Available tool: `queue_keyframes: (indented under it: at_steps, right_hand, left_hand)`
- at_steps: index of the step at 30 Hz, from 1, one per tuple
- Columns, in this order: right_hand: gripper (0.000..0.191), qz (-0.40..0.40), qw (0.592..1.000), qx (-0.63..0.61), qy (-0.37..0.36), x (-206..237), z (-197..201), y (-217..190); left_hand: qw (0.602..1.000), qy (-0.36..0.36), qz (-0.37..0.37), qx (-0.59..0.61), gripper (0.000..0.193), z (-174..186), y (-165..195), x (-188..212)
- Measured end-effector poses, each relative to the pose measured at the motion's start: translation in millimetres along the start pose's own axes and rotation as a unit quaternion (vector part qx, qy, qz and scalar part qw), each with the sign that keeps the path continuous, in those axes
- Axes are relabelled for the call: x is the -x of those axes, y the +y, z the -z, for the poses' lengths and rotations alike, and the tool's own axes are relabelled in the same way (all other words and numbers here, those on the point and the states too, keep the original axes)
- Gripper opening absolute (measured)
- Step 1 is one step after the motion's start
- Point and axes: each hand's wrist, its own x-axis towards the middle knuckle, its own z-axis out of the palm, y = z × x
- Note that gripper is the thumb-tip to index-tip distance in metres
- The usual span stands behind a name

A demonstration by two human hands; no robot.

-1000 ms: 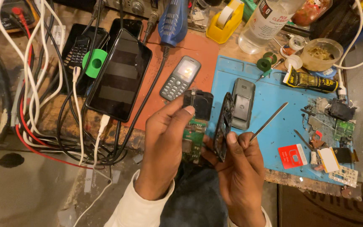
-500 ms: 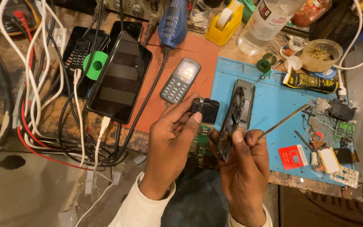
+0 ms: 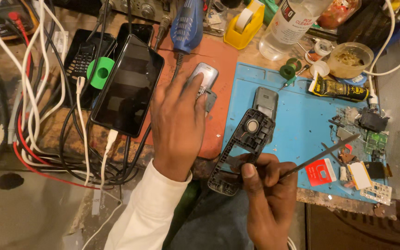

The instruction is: The person removes the back cover and battery from a feature phone, then uses a screwdriver to pry out the motherboard and internal components. They place the parts on the workbench and continue to separate the phone casing.

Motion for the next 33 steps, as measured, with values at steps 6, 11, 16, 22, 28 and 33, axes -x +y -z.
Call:
queue_keyframes:
  at_steps: [6,11,16,22,28,33]
  right_hand:
    - [0.031,0.007,1.0,-0.006,0.0,8,-1,3]
    - [0.037,-0.002,0.998,0.069,-0.006,10,-2,5]
    - [0.025,0.114,0.992,0.028,0.054,4,14,-2]
    - [0.03,0.196,0.978,0.006,0.076,-3,23,-20]
    - [0.019,0.138,0.977,0.156,0.043,9,15,-36]
    - [0.011,0.145,0.971,0.182,-0.049,2,27,-39]
  left_hand:
    - [0.648,-0.241,0.391,0.608,0.058,16,17,21]
    - [0.48,-0.24,0.353,0.767,0.072,25,26,34]
    - [0.51,-0.247,0.348,0.747,0.077,26,27,44]
    - [0.455,-0.266,0.35,0.774,0.075,31,29,53]
    - [0.467,-0.273,0.349,0.765,0.072,40,32,56]
    - [0.459,-0.3,0.367,0.751,0.069,45,32,58]
